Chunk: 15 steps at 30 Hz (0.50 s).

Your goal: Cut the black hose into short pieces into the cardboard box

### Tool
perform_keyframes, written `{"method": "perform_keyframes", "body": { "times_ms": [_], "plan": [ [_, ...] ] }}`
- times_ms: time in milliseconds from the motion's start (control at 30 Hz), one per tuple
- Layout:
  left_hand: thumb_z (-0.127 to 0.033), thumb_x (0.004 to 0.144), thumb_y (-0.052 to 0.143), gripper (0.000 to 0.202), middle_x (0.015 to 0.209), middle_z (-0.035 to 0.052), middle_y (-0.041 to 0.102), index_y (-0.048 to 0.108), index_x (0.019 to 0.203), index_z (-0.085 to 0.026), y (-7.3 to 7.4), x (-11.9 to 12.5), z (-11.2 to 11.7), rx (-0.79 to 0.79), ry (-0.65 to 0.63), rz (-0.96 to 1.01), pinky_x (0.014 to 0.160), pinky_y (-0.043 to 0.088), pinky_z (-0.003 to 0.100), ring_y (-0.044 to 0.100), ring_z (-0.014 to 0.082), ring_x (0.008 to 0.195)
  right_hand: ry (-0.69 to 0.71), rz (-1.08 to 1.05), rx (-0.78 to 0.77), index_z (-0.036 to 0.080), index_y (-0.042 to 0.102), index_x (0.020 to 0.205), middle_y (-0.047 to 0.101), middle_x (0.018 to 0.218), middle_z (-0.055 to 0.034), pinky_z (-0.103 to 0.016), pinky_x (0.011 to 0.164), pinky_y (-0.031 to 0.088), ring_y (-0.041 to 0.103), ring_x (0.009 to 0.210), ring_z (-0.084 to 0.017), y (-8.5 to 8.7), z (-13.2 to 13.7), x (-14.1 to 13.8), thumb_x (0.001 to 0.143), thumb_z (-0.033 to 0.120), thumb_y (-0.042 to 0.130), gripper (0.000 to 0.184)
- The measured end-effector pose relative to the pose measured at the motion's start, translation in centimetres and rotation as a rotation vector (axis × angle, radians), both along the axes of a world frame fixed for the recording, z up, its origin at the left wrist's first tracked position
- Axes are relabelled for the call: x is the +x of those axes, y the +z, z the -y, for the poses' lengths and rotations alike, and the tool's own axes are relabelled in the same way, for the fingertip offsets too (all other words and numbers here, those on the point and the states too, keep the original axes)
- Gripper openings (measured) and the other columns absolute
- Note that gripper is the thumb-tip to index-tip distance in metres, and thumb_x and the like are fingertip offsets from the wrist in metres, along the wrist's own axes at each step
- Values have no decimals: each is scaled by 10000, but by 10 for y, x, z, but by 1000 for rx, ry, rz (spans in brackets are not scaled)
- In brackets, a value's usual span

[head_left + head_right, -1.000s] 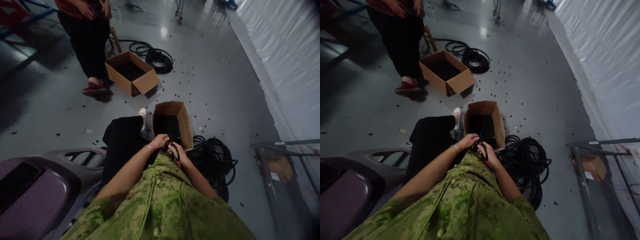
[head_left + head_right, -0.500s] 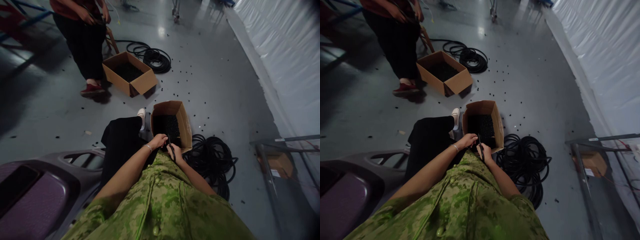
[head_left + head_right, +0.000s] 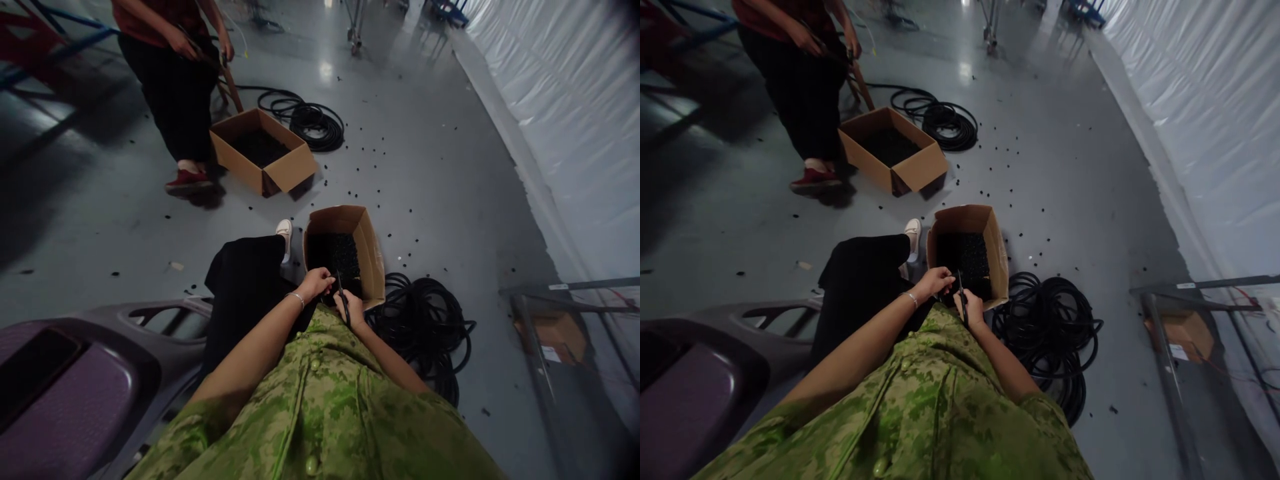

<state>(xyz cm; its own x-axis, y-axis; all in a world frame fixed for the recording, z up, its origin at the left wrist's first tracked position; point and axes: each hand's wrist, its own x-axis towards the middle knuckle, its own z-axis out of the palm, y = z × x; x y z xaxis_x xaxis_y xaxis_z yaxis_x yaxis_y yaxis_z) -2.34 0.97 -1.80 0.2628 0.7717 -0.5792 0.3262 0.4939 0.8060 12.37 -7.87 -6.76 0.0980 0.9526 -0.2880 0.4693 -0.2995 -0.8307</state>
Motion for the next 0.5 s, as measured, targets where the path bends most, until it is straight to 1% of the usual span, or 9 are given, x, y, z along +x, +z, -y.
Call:
{"method": "perform_keyframes", "body": {
  "times_ms": [100,233,333,500],
  "plan": [
    [-194,828,680,208,527,-60,569,502,726,-162,2,-1,0,35,-20,24,415,343,145,508,54,399,-21,-121,-37,210,671,896,589,589,21,-233,559,446,551,547,-146,12,-3,1,829,538,547,357],
    [-207,816,667,182,514,-66,560,518,721,-163,4,-1,0,51,-113,85,414,339,147,495,56,397,-1,-253,-89,186,654,930,616,608,10,-220,534,445,559,522,-128,26,-8,5,819,561,581,398],
    [-192,811,650,160,509,-65,559,521,721,-163,4,0,0,52,-138,72,414,337,152,490,61,395,-3,-287,-108,177,644,926,621,616,9,-216,528,444,559,519,-121,29,-9,6,806,563,606,406],
    [-182,824,610,125,514,-62,550,527,732,-163,4,0,0,69,-136,37,412,330,153,482,61,396,0,-285,-104,174,650,936,612,616,13,-216,531,436,546,518,-113,28,-8,6,813,530,607,380]
  ]
}}
